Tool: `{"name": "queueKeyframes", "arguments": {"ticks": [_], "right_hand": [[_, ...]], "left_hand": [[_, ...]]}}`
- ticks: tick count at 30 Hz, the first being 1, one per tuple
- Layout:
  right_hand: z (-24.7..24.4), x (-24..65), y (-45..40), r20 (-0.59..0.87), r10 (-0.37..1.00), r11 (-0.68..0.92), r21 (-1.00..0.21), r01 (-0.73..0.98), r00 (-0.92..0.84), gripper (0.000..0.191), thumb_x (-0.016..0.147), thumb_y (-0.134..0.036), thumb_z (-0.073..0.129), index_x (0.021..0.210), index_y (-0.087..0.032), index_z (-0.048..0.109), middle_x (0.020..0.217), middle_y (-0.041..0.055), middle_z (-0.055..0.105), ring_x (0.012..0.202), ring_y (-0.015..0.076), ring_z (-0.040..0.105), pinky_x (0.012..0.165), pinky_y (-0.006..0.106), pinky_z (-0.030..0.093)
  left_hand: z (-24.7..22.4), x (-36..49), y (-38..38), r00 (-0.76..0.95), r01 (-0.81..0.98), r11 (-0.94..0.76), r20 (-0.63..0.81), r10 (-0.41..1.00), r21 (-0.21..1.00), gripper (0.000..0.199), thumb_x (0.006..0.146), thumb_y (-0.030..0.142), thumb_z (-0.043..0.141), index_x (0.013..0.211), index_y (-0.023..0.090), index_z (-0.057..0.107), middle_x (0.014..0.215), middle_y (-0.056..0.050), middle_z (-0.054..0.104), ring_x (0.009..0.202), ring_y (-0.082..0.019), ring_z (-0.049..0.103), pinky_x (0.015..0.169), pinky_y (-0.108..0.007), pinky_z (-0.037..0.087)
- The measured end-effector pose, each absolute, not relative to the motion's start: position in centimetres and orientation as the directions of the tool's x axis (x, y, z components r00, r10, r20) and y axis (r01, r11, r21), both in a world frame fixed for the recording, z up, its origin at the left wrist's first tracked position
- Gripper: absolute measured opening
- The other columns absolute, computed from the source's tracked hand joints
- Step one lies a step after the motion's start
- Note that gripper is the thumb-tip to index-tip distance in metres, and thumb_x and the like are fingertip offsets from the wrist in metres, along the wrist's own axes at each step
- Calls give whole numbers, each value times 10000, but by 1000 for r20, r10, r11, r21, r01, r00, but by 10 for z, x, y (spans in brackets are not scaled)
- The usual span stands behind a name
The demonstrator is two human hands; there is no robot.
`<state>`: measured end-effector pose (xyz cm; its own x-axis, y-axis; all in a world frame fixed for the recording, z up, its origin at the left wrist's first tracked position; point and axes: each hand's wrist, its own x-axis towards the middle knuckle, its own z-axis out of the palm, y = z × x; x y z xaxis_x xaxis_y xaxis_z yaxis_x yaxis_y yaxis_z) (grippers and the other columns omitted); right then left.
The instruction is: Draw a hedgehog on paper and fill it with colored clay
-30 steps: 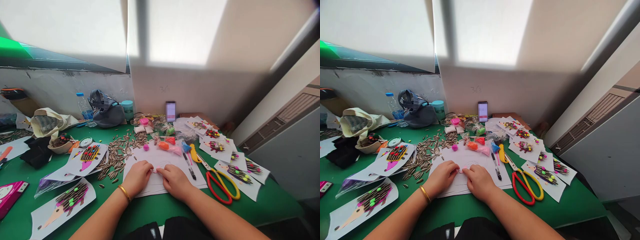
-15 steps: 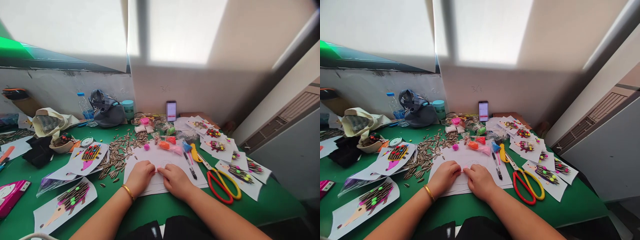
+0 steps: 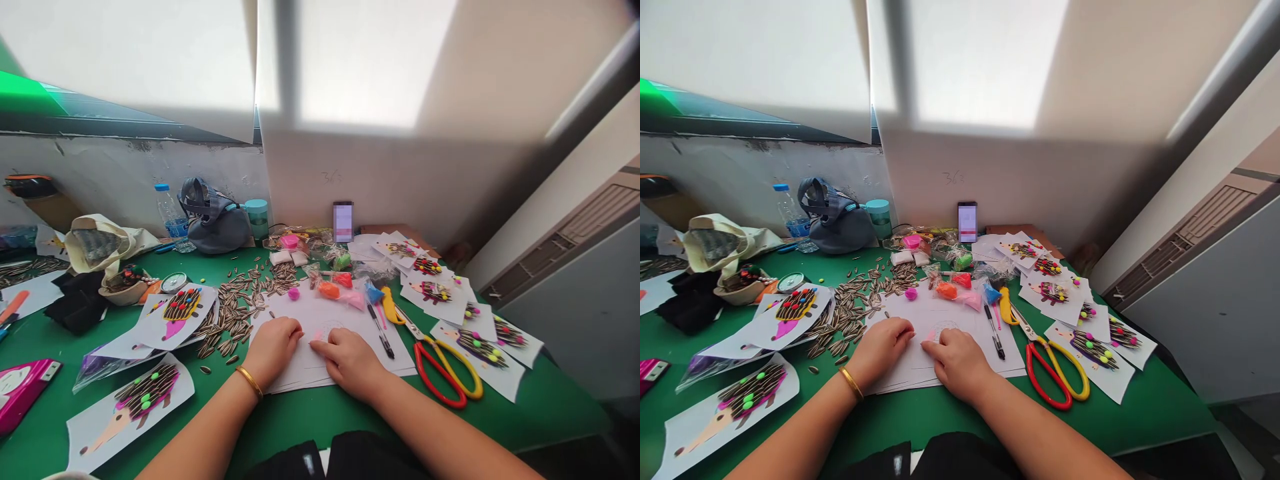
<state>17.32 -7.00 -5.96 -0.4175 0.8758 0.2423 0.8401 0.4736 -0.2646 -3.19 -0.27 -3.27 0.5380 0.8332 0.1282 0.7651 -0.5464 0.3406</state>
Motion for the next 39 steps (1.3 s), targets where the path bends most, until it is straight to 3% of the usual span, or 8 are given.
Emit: {"name": "queueKeyframes", "arguments": {"ticks": [8,13,21,28,34,39], "right_hand": [[-61,172,-71,262,872,475,-246,845,-414,493,855,-117,511,1327,-257,547,935,59,574,864,200,496,730,307,348],[-59,165,-70,262,857,497,-191,846,-444,413,859,-177,544,1255,-283,596,925,55,562,868,211,482,738,325,328],[-57,173,-70,321,868,473,-307,826,-378,394,858,-138,524,1224,-244,629,902,53,575,853,197,505,753,316,355],[-58,173,-71,274,850,514,-244,822,-450,413,849,-166,558,1237,-295,622,893,41,565,840,196,496,725,311,340],[-59,175,-70,301,849,516,-297,803,-434,399,856,-156,541,1232,-250,638,881,50,578,820,186,511,713,302,350],[-58,173,-71,296,845,519,-248,818,-446,386,860,-180,546,1214,-297,644,870,43,578,817,194,509,698,306,348]], "left_hand": [[-35,-30,-4,566,731,-580,156,810,358,156,884,163,538,905,192,689,892,-46,696,839,-190,618,760,-298,428],[-38,-30,-4,562,737,-582,167,810,344,175,892,170,524,896,194,697,876,-47,695,824,-191,612,751,-308,426],[-38,-30,-4,559,733,-575,160,813,363,161,889,167,535,904,195,693,888,-46,694,835,-189,612,759,-304,425],[-39,-30,-4,559,737,-577,162,813,352,160,894,169,529,896,194,686,880,-46,688,832,-188,611,755,-295,421],[-39,-30,-3,560,736,-574,155,814,358,160,896,173,527,897,190,686,878,-44,688,830,-193,609,751,-303,421],[-39,-30,-3,557,733,-573,159,815,367,157,891,168,531,894,188,687,880,-43,685,831,-190,605,756,-303,423]]}}
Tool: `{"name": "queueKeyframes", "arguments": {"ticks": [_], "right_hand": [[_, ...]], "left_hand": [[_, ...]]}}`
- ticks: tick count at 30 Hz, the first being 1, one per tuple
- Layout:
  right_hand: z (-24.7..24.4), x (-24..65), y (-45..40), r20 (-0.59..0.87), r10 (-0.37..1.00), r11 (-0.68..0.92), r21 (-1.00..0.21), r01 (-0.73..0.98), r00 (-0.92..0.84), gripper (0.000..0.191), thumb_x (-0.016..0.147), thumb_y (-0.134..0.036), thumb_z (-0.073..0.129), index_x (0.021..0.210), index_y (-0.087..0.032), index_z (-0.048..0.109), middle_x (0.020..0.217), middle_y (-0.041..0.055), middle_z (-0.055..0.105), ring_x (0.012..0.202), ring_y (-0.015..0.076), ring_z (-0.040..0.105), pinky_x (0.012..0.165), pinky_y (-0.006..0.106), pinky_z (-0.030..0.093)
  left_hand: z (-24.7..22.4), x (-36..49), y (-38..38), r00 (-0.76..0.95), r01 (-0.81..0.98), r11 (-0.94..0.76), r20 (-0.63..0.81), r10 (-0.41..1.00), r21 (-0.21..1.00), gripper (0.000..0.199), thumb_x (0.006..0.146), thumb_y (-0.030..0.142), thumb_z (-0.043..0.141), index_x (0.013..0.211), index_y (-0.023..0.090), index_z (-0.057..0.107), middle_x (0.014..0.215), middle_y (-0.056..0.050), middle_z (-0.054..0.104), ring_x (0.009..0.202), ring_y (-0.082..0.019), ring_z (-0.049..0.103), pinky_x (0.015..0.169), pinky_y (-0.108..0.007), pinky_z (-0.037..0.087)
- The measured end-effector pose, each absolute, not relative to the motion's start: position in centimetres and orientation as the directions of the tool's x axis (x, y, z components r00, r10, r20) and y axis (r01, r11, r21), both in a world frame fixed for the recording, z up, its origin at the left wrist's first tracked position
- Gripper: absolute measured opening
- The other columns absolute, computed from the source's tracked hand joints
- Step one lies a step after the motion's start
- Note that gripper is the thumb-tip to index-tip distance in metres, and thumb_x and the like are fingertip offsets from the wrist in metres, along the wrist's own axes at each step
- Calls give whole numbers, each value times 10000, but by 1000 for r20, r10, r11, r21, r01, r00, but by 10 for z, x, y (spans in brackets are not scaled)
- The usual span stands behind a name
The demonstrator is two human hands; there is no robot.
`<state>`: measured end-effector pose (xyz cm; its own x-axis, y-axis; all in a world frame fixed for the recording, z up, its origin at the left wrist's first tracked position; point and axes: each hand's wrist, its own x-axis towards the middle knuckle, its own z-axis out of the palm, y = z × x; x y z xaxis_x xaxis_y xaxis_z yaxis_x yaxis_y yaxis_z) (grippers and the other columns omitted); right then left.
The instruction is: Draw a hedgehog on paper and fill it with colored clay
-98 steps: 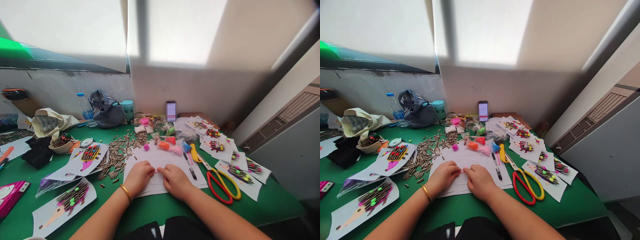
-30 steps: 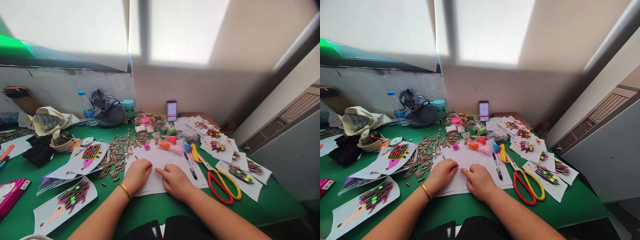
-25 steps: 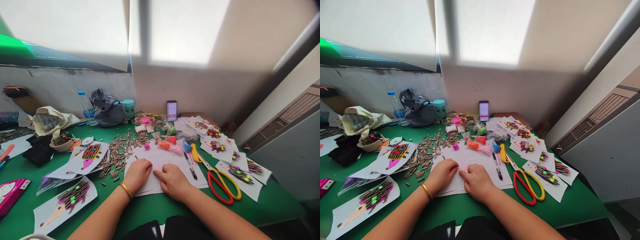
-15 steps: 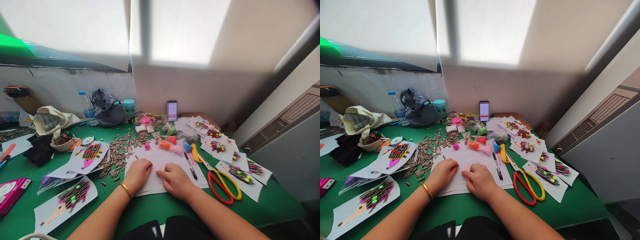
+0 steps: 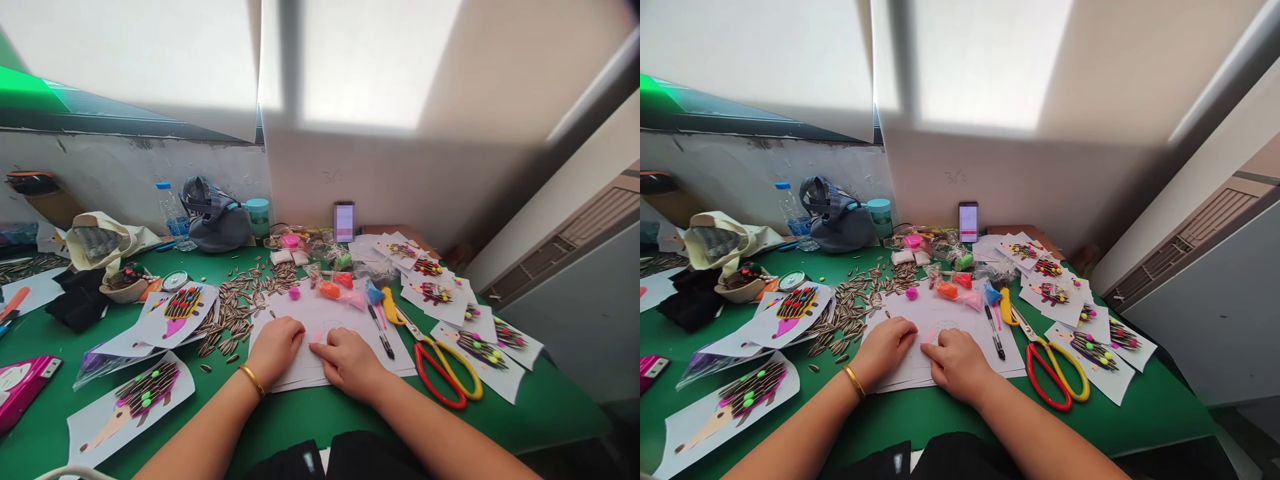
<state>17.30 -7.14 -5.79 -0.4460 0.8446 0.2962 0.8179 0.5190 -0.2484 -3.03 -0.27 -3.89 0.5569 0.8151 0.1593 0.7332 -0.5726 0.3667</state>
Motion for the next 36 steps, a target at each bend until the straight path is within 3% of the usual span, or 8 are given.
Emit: {"name": "queueKeyframes", "arguments": {"ticks": [9,18,24,30,36], "right_hand": [[-59,177,-66,356,874,468,-433,770,-331,375,862,-139,488,1192,-178,662,846,67,606,771,189,553,703,296,449],[-56,175,-65,326,894,427,-410,806,-307,368,866,-128,493,1192,-159,661,859,76,628,799,206,580,722,312,477],[-58,175,-65,326,896,422,-412,807,-302,367,865,-124,490,1190,-162,657,871,73,628,804,201,579,739,309,478],[-57,175,-65,313,901,413,-406,815,-301,364,880,-137,470,1193,-163,655,878,76,629,818,207,580,742,318,479],[-58,174,-65,311,902,413,-417,810,-300,378,868,-122,479,1205,-171,644,887,73,627,819,202,576,746,313,474]], "left_hand": [[-40,-32,-6,670,651,-677,160,725,343,284,893,176,524,1030,291,745,852,-37,649,829,-183,590,744,-293,415],[-33,-31,-11,741,631,-754,146,656,182,273,952,290,484,1042,290,742,803,-48,605,766,-191,529,681,-307,370],[-35,-32,-10,736,631,-748,146,661,207,283,925,199,505,1108,286,703,836,-41,611,801,-189,543,706,-297,371],[-36,-31,-10,741,627,-757,159,653,185,285,971,308,448,1059,303,719,813,-39,598,757,-182,528,682,-302,356],[-37,-30,-11,722,656,-737,150,675,163,306,884,150,523,1135,264,655,866,-38,620,842,-207,552,741,-319,392]]}}
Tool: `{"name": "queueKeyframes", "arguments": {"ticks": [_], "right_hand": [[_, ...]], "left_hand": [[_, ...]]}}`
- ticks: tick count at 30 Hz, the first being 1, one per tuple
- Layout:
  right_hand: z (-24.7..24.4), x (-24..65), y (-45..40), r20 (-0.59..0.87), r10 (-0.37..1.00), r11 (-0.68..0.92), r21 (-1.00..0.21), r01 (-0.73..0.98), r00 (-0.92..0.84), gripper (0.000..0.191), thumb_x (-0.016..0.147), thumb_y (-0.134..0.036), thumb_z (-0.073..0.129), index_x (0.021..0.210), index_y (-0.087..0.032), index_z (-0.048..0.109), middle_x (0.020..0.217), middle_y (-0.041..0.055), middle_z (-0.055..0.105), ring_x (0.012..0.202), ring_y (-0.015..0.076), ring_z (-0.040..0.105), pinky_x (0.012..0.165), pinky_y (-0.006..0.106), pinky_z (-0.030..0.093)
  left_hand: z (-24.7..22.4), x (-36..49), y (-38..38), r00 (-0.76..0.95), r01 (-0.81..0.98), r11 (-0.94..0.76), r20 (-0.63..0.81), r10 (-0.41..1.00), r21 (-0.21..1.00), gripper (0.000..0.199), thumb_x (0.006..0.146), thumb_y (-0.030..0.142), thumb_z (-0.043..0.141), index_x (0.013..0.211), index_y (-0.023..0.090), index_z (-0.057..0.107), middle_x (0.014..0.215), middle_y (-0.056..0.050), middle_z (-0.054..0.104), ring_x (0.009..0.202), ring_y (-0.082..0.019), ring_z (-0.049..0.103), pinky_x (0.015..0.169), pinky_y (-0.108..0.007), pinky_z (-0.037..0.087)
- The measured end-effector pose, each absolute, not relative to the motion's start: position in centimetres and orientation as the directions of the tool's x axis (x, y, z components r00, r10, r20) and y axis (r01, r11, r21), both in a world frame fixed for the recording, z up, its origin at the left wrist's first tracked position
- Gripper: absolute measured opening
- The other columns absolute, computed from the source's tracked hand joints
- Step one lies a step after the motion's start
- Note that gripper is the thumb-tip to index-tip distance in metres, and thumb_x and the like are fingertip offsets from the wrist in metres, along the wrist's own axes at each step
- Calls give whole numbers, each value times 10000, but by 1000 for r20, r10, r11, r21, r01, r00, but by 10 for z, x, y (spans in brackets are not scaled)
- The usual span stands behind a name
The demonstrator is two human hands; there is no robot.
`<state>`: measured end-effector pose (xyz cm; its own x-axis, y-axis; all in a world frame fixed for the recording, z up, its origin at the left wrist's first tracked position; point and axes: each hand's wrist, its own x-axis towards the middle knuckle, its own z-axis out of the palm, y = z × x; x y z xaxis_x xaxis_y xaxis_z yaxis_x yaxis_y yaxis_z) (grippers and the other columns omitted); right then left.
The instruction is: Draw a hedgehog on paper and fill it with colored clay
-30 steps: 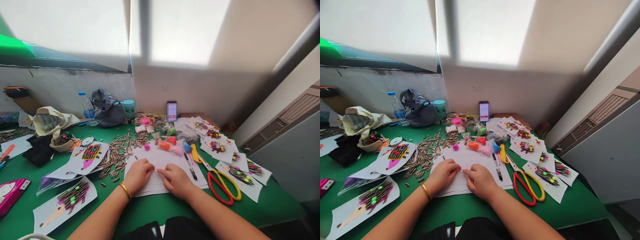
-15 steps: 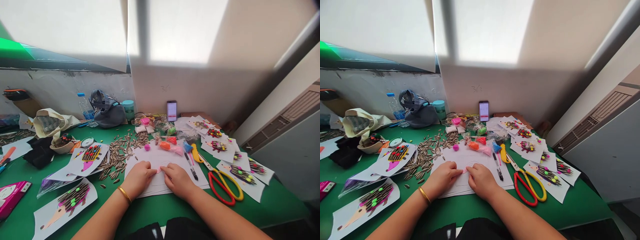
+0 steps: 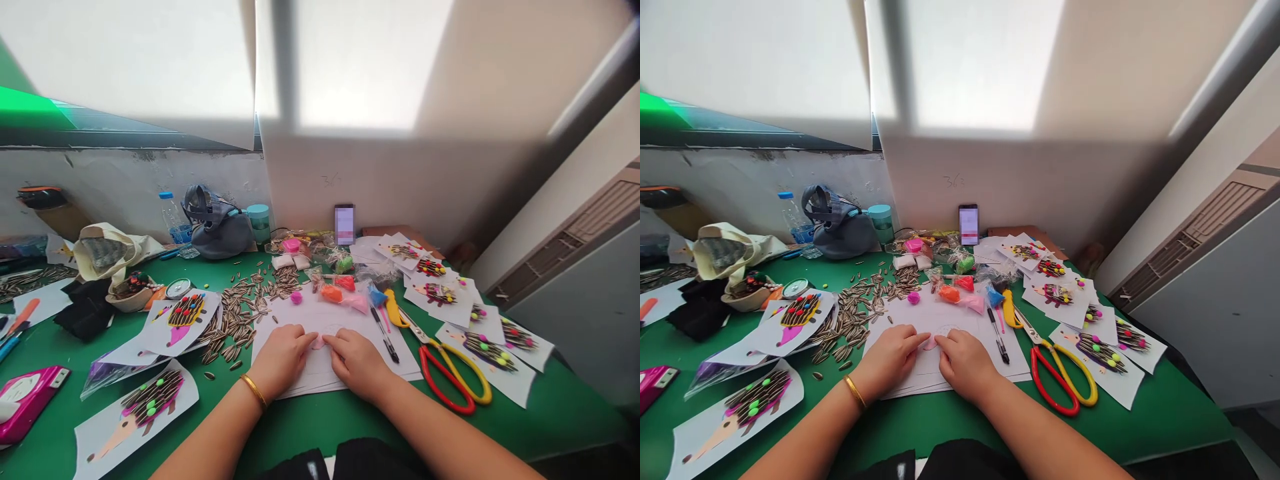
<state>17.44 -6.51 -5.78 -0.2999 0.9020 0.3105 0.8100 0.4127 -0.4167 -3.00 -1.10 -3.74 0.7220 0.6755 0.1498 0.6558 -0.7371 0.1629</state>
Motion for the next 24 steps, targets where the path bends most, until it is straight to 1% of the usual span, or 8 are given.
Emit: {"name": "queueKeyframes", "arguments": {"ticks": [4,9,13,17,19,22,24], "right_hand": [[-59,175,-66,321,897,421,-419,805,-303,383,863,-108,482,1206,-190,633,894,65,618,826,197,572,748,305,470],[-59,179,-65,313,902,408,-394,824,-297,386,862,-105,486,1208,-207,624,906,58,607,842,195,564,769,311,461],[-59,183,-64,290,929,320,-311,895,-232,406,846,-123,526,1235,-207,608,966,71,610,901,217,558,822,346,452],[-58,186,-64,278,948,224,-248,942,-153,443,836,-179,575,1278,-206,579,1106,107,624,1021,272,543,865,404,436],[-58,187,-64,276,950,216,-241,946,-146,464,841,-196,578,1305,-203,558,1155,114,629,1057,283,540,889,425,428],[-58,189,-64,278,948,228,-251,941,-155,491,850,-191,563,1340,-194,526,1192,115,633,1093,277,539,923,431,419],[-59,189,-63,275,947,243,-265,933,-169,491,855,-177,548,1345,-191,520,1210,112,632,1114,268,539,933,424,417]], "left_hand": [[-38,-29,-11,722,659,-736,143,677,157,247,893,169,517,1048,258,688,859,-42,620,841,-207,556,743,-325,400],[-37,-29,-11,720,660,-734,145,679,161,252,893,175,510,1018,259,712,845,-47,622,828,-208,557,726,-333,399],[-35,-29,-12,707,668,-725,161,688,166,241,872,165,518,948,245,733,817,-53,615,813,-206,558,717,-337,398],[-35,-29,-13,703,666,-723,172,690,184,238,848,142,525,891,230,742,792,-58,616,799,-205,567,725,-342,412],[-36,-29,-11,694,662,-717,184,696,219,252,850,130,516,919,223,740,807,-59,625,798,-202,573,729,-336,427],[-38,-30,-8,644,665,-683,231,730,304,290,880,118,489,1056,190,708,903,-77,647,833,-193,590,752,-314,453],[-38,-31,-6,600,681,-649,250,760,339,265,904,134,488,1067,172,695,930,-83,655,844,-189,599,762,-304,460]]}}
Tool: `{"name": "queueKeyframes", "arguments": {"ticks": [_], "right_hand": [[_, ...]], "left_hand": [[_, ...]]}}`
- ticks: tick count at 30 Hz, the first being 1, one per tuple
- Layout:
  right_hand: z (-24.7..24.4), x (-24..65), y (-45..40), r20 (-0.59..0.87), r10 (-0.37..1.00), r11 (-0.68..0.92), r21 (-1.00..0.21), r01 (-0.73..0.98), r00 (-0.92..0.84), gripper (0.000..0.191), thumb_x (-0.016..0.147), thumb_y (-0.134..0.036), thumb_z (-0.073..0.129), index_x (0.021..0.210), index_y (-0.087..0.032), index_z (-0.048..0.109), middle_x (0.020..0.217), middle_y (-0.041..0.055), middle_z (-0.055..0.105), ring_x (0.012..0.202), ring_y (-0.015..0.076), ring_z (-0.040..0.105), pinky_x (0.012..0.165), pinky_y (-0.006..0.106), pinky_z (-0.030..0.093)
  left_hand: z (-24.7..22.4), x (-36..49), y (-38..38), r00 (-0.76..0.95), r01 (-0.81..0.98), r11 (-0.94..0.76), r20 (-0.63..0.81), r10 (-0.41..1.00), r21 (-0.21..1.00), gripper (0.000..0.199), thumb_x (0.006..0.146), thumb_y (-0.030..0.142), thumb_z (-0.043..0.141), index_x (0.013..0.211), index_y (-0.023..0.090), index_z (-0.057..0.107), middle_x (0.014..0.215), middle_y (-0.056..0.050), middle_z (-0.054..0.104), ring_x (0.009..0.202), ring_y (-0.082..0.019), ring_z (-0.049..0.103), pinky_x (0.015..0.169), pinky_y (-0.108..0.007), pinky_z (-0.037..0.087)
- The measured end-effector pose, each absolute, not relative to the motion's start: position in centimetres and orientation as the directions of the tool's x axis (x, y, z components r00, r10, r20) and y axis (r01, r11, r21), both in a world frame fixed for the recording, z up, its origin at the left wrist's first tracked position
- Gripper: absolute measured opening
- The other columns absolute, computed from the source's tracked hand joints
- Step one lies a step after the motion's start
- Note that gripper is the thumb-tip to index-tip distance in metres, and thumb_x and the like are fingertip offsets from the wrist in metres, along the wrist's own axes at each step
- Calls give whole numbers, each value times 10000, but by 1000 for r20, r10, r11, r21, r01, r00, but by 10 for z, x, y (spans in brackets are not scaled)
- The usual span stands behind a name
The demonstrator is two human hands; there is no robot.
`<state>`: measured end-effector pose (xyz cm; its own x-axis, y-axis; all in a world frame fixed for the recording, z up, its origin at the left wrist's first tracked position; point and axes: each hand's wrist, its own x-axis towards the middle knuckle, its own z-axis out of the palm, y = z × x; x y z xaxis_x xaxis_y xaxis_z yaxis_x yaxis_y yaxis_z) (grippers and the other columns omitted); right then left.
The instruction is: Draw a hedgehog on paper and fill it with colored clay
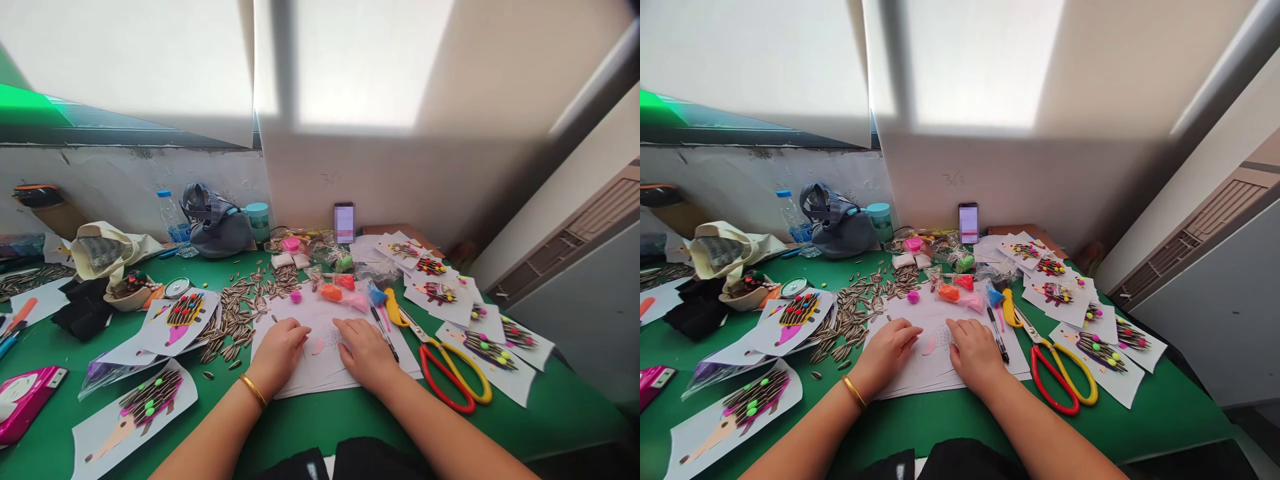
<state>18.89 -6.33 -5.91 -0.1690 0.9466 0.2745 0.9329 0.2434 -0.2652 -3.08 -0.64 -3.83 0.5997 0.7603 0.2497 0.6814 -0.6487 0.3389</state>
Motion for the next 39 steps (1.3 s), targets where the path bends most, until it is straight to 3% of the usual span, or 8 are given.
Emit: {"name": "queueKeyframes", "arguments": {"ticks": [7,10,16,23,31,39], "right_hand": [[-62,189,-63,306,937,263,-292,920,-171,469,856,-147,521,1321,-205,536,1239,101,628,1142,254,531,971,419,387],[-61,188,-63,310,935,261,-284,923,-170,469,850,-151,533,1316,-203,541,1237,103,625,1133,259,531,959,425,389],[-59,188,-64,301,940,240,-258,936,-158,474,839,-161,546,1310,-208,545,1217,105,627,1103,262,538,913,409,399],[-56,187,-65,299,945,205,-227,952,-132,421,823,-211,601,1243,-229,594,1106,96,646,1012,267,553,878,409,360],[-52,181,-68,326,912,351,-309,884,-249,351,838,-193,592,1180,-264,634,1084,72,618,1019,235,518,894,369,344],[-49,173,-72,301,890,427,-284,858,-343,332,858,-250,596,1185,-292,636,1086,61,597,1018,230,492,895,375,331]], "left_hand": [[-29,-30,-8,518,758,-553,198,832,346,89,878,242,608,814,188,638,781,-21,662,737,-174,590,655,-282,426],[-31,-29,-8,500,749,-543,214,839,379,45,868,185,590,846,191,630,807,-17,683,760,-173,607,667,-279,446],[-44,-30,-5,501,705,-558,249,829,437,267,933,184,468,1141,211,633,1069,-51,734,964,-190,670,843,-319,500],[-36,-27,-6,562,711,-603,225,796,362,115,883,221,580,884,197,692,854,-38,718,808,-192,644,738,-304,470],[-43,-28,-4,578,690,-633,261,774,349,218,892,146,527,1031,198,687,939,-52,738,872,-211,661,794,-332,475],[-44,-28,-5,623,667,-675,262,737,315,203,879,159,559,988,213,721,907,-52,745,865,-203,658,800,-327,479]]}}
